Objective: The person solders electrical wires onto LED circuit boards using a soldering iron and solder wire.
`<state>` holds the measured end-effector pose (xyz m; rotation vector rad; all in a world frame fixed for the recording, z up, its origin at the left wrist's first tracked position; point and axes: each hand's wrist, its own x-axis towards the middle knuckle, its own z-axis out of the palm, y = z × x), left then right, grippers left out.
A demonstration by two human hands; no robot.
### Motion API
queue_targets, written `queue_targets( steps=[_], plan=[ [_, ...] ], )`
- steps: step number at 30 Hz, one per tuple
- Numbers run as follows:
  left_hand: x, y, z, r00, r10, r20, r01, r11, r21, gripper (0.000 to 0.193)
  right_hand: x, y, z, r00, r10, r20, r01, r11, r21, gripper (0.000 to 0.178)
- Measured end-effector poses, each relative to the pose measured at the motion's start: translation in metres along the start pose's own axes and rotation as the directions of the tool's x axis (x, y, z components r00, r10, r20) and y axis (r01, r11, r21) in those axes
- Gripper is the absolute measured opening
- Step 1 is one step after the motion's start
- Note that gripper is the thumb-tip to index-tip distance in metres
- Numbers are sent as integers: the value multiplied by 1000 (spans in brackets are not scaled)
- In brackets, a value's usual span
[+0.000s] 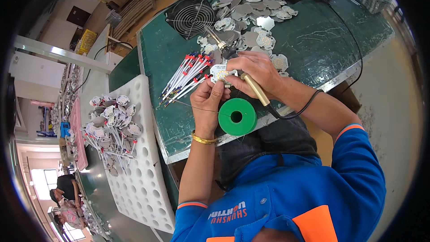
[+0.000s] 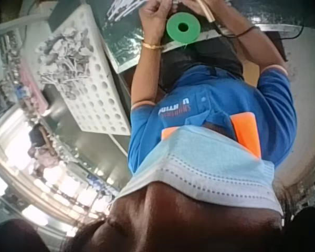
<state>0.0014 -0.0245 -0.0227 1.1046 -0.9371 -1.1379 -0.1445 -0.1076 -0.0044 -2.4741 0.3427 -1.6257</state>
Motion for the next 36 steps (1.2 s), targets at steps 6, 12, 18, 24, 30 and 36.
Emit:
queue_targets(
  steps=[6,12,18,24,30,36],
  plan=[
    [-1,2,-2,1000,-11,19,12,1000,-6,20,2,2,1,997,81,4,-81,991,109,32],
    [-2,2,-2,998,-48,51,44,996,79,23,2,0,2,994,109,-12,-107,988,110,31],
    [0,11,-12,988,87,-125,-43,948,316,18,-3,-2,0,973,225,-57,-215,966,144,26],
    [13,18,-44,910,348,-224,-91,696,712,10,-8,1,-5,959,271,-79,-259,957,129,20],
    [32,7,-26,888,453,81,-217,256,942,15,-20,14,-4,951,310,8,-303,927,222,20],
    [30,1,-37,814,558,161,-328,213,920,11,-40,23,3,961,268,73,-255,956,-148,18]
  ],
)
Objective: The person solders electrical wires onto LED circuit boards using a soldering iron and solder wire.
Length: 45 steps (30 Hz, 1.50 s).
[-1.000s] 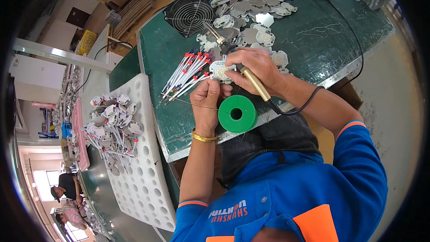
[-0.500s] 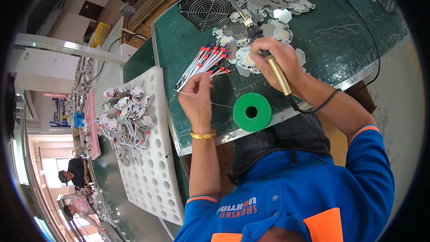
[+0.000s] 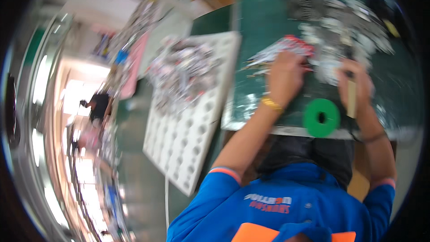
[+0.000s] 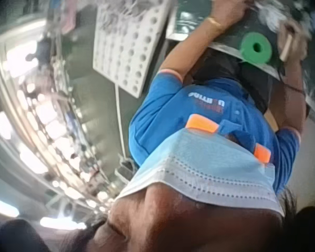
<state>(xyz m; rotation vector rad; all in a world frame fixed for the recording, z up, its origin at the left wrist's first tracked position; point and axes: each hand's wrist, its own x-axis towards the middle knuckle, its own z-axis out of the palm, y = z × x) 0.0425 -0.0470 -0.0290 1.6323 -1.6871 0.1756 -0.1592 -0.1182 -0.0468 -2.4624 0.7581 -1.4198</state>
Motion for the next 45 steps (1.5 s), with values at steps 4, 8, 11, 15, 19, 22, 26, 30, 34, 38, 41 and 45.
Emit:
queue_targets(
  steps=[4,8,11,15,19,22,26,30,34,38,41,45],
  plan=[
    [-6,5,9,983,8,-185,-15,999,-32,18,-19,48,0,999,-14,32,10,994,112,19],
    [-5,44,-2,975,-192,-110,143,924,-354,20,-30,63,-5,999,49,-7,-47,984,174,18],
    [-4,45,-14,974,-204,-98,113,815,-569,22,-14,50,-2,994,111,-19,-107,985,137,17],
    [-7,43,-1,967,-255,-15,173,699,-694,17,-14,61,3,988,125,91,-142,964,224,20],
    [-5,44,-3,945,-320,67,261,616,-744,14,-17,64,0,994,26,103,-36,994,103,20],
    [-2,42,-3,952,-294,86,251,589,-768,12,-17,61,-3,984,-157,78,164,982,-97,20],
    [-1,40,-5,939,-315,140,297,536,-790,10,-20,56,1,999,44,-1,-44,998,47,20],
    [0,42,4,920,-359,157,317,447,-836,7,-24,56,2,989,138,-61,-131,985,111,20],
    [2,42,11,897,-399,191,354,388,-851,5,-23,52,-1,999,28,-20,-29,997,-69,20],
    [4,46,0,788,-480,386,519,180,-835,4,-20,41,3,986,161,-44,-154,980,129,20],
    [13,52,15,775,-473,419,505,66,-860,3,-18,29,-8,984,173,-42,-165,975,151,20],
    [13,49,16,795,-494,353,435,57,-899,3,-36,43,8,992,76,-96,-46,957,288,22]
  ],
)
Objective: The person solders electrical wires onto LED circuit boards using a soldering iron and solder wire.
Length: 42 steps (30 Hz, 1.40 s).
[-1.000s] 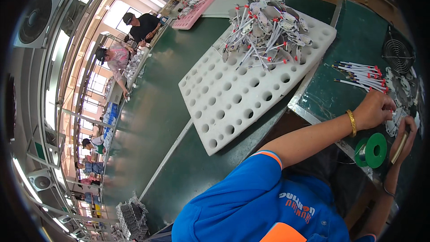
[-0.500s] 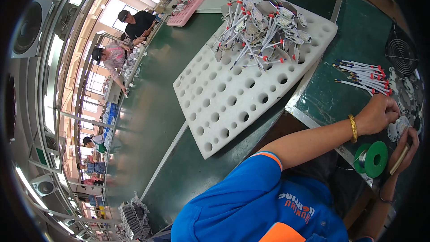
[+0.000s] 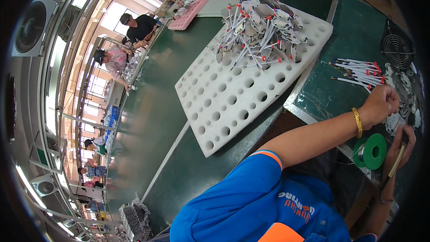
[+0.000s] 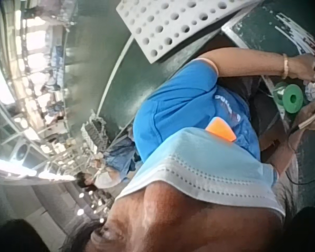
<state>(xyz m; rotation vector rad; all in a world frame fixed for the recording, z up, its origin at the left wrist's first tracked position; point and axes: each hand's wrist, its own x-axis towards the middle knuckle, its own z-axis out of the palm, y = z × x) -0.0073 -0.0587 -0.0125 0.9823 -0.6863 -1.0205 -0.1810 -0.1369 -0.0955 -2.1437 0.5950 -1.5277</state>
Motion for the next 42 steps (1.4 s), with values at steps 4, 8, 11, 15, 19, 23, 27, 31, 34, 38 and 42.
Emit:
queue_targets(
  steps=[4,8,11,15,19,23,27,31,34,38,42],
  plan=[
    [-11,19,-1,996,-62,67,59,997,54,3,8,16,-16,994,-103,47,113,907,-406,23],
    [-8,13,3,995,-13,104,4,997,82,4,15,8,-21,987,-109,118,146,917,-371,20],
    [-7,7,3,997,16,69,-26,988,154,3,15,7,-20,980,-138,143,188,881,-434,20],
    [-10,9,1,999,-46,26,43,993,108,3,8,15,-17,989,-108,96,135,934,-332,20],
    [-11,8,-3,998,-58,29,55,994,98,5,8,12,-14,984,-152,89,174,909,-379,21],
    [-9,6,-5,997,-9,75,-2,989,150,6,10,3,-12,992,50,116,-23,974,-223,20],
    [-6,0,3,994,-102,44,100,994,44,5,10,-4,-18,996,-18,91,40,967,-251,18],
    [-8,4,0,996,11,92,-31,975,220,10,14,-31,-7,996,-76,-44,61,961,-269,17],
    [-8,15,-18,993,-38,115,15,980,199,13,43,-77,16,999,-44,3,44,972,-233,16],
    [-2,15,-16,968,-163,189,143,983,115,18,55,-71,15,994,-107,-15,106,994,-1,16],
    [5,10,-11,958,-158,238,156,987,28,15,61,-66,9,1000,4,-8,-2,967,253,12]
  ],
)
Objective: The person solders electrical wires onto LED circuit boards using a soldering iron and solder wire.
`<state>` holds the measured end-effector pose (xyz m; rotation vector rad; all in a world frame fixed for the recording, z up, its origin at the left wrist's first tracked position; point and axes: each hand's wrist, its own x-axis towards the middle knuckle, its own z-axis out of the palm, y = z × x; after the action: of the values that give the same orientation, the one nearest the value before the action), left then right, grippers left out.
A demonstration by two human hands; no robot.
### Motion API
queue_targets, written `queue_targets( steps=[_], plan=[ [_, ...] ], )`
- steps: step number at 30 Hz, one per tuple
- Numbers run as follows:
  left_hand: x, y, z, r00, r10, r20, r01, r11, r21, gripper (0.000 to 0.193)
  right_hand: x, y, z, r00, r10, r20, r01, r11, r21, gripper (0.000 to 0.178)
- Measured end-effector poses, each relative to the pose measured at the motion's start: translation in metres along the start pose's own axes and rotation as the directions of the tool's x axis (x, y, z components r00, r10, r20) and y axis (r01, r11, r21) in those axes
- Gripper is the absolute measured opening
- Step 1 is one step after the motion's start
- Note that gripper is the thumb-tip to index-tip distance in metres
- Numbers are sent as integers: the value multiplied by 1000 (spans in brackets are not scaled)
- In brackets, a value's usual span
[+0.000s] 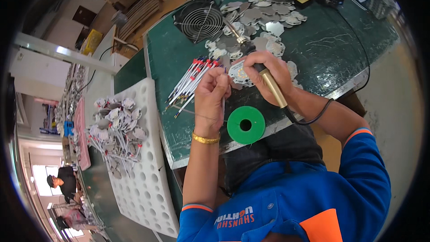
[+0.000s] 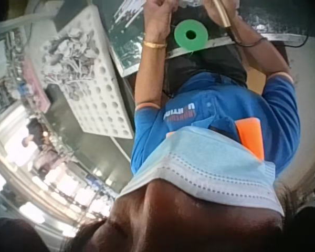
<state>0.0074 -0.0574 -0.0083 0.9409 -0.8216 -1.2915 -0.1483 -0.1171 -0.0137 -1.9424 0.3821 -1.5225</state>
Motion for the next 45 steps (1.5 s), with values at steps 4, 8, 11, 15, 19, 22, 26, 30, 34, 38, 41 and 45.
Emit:
queue_targets(
  steps=[4,8,11,15,19,22,26,30,34,38,41,45],
  plan=[
    [-9,1,2,1000,-15,12,15,1000,8,15,-6,-5,1,998,56,-37,-58,997,-47,11],
    [-9,1,1,1000,21,8,-21,999,44,15,-1,-9,4,1000,-24,-11,23,997,-68,11],
    [-10,0,-1,1000,14,2,-14,999,41,15,1,-13,3,998,-58,18,59,994,-87,13],
    [-10,-2,1,999,-34,-39,34,999,5,14,-3,-5,3,997,-69,40,74,988,-136,16],
    [-10,-6,0,998,-62,-33,58,992,-116,14,-1,-13,3,992,-112,58,122,974,-193,19],
    [-12,-7,1,984,-136,-112,117,980,-164,13,0,-14,6,971,-209,116,232,941,-248,21],
    [-15,-3,-2,997,-41,-64,38,998,-44,13,4,-15,5,994,-110,-3,107,973,-206,20],
    [-23,12,5,996,38,-78,-14,956,293,12,3,-9,0,994,-5,-111,-19,975,-220,20],
    [-28,15,12,995,29,-91,5,933,359,12,2,-5,2,995,-52,-81,35,980,-195,21],
    [-27,10,8,995,63,-74,-24,897,441,9,1,-7,1,1000,-16,-22,12,989,-146,21],
    [-29,10,8,994,77,-83,-31,889,458,9,2,-5,1,999,-12,38,16,994,-112,21],
    [-30,9,9,987,128,-93,-60,846,530,11,2,-5,0,999,-25,44,30,993,-113,22]
  ],
)
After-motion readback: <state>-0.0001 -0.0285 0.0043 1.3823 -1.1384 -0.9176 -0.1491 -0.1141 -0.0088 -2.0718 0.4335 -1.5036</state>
